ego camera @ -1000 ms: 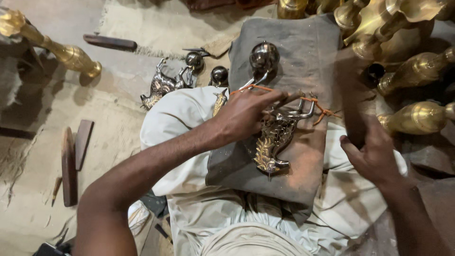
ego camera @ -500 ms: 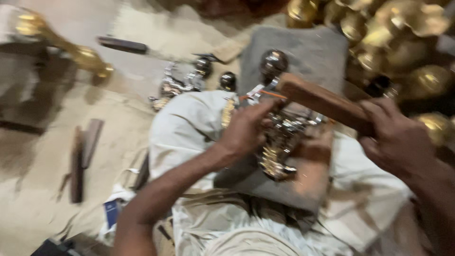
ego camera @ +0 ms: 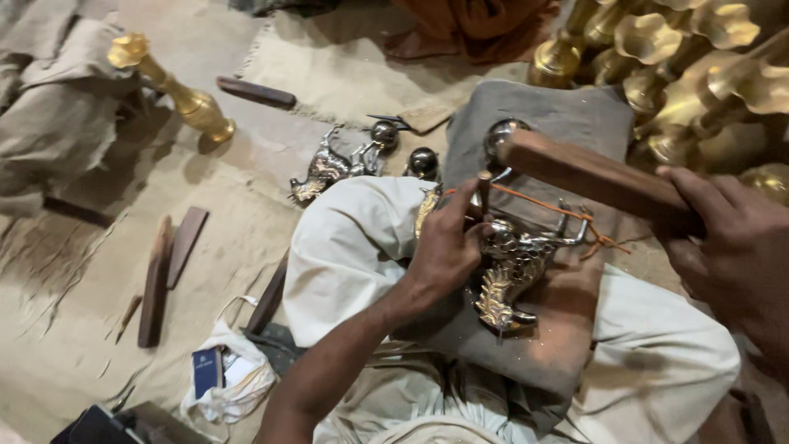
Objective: The person sits cross-legged on the floor with a metal animal figurine tied to a cushion on their lap. They hold a steel punch against the figurine's surface and strike it with a wooden mallet, repositioning the punch repeatedly to work different spots, and at times adjust the orange cord holding the piece.
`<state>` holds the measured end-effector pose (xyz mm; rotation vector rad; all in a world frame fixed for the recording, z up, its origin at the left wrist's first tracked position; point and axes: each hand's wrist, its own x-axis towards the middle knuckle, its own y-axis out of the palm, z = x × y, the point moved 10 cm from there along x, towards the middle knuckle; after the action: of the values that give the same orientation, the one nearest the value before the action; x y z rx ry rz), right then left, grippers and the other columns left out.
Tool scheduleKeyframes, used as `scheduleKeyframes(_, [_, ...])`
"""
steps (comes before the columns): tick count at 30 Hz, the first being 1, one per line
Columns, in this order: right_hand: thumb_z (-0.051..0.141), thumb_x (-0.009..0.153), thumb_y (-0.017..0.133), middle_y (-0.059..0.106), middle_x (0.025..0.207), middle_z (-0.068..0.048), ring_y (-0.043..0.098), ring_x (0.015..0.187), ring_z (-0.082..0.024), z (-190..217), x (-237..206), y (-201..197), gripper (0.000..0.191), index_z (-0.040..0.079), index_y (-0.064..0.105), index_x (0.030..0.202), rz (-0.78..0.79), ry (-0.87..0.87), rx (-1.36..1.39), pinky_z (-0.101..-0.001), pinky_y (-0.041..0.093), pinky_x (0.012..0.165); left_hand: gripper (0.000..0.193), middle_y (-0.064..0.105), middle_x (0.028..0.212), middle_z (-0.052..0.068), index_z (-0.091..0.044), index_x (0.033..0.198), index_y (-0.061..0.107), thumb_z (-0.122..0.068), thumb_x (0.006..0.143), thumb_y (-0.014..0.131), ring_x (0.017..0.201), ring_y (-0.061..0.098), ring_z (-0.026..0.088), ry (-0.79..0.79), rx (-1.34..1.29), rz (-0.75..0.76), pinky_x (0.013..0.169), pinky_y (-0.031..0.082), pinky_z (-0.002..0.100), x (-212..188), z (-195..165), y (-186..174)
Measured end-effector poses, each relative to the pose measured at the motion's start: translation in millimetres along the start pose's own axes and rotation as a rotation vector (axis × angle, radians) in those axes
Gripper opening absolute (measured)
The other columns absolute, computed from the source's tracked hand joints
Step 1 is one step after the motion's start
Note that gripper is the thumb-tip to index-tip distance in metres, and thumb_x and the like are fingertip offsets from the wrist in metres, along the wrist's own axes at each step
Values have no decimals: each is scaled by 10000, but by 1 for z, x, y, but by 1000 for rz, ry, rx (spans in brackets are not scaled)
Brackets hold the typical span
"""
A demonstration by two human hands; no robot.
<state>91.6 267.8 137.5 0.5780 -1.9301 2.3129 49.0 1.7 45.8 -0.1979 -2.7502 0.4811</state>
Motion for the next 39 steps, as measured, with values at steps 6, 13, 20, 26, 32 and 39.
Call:
scheduleKeyframes(6, [126,758,756,669,1056,-156,666,911,-357,32,34,-27,626,66,661,1374,-54,-150,-129,-459,540,810,606,743,929,168,-43,1449,438,29,899,680,830,773,318,-17,-24,-65,700,613,419,0,-5,-4])
scheduleKeyframes(13, [135,774,769,680,1066,-133,680,940,-326,50,50,-45,590,81,651,1350,-98,-244,-92,-430,530,807,624,715,878,174,-73,1479,390,-13,933,686,787,754,330,-48,17,-74,678,598,438,-4,-5,-4])
scheduleKeyframes(20, [240,731,793,704,1075,-117,694,931,-296,66,51,-41,658,107,671,1363,-94,-295,-256,-416,521,772,576,708,946,184,-72,1435,396,-38,940,690,833,747,359,-11,-4,-92,674,599,449,-5,-11,-8])
scheduleKeyframes(26, [339,765,803,702,1018,-67,690,880,-259,57,49,-29,641,134,689,1361,-45,-289,-354,-403,522,755,500,715,918,171,-67,1387,428,-8,946,654,828,757,352,-30,26,-91,695,585,469,-3,-8,-4])
scheduleKeyframes(32, [352,774,807,691,987,-60,686,860,-249,55,51,-25,645,129,688,1367,-17,-280,-358,-402,523,758,526,722,888,166,-51,1397,427,2,931,664,805,766,325,-63,-6,-76,677,600,452,-3,-3,-1])
scheduleKeyframes(39, [347,778,805,695,988,-48,680,851,-239,53,50,-19,609,134,690,1337,-45,-284,-361,-391,517,744,544,742,881,172,-17,1414,415,3,931,664,785,771,315,-64,58,-64,646,615,429,-1,-2,-1])
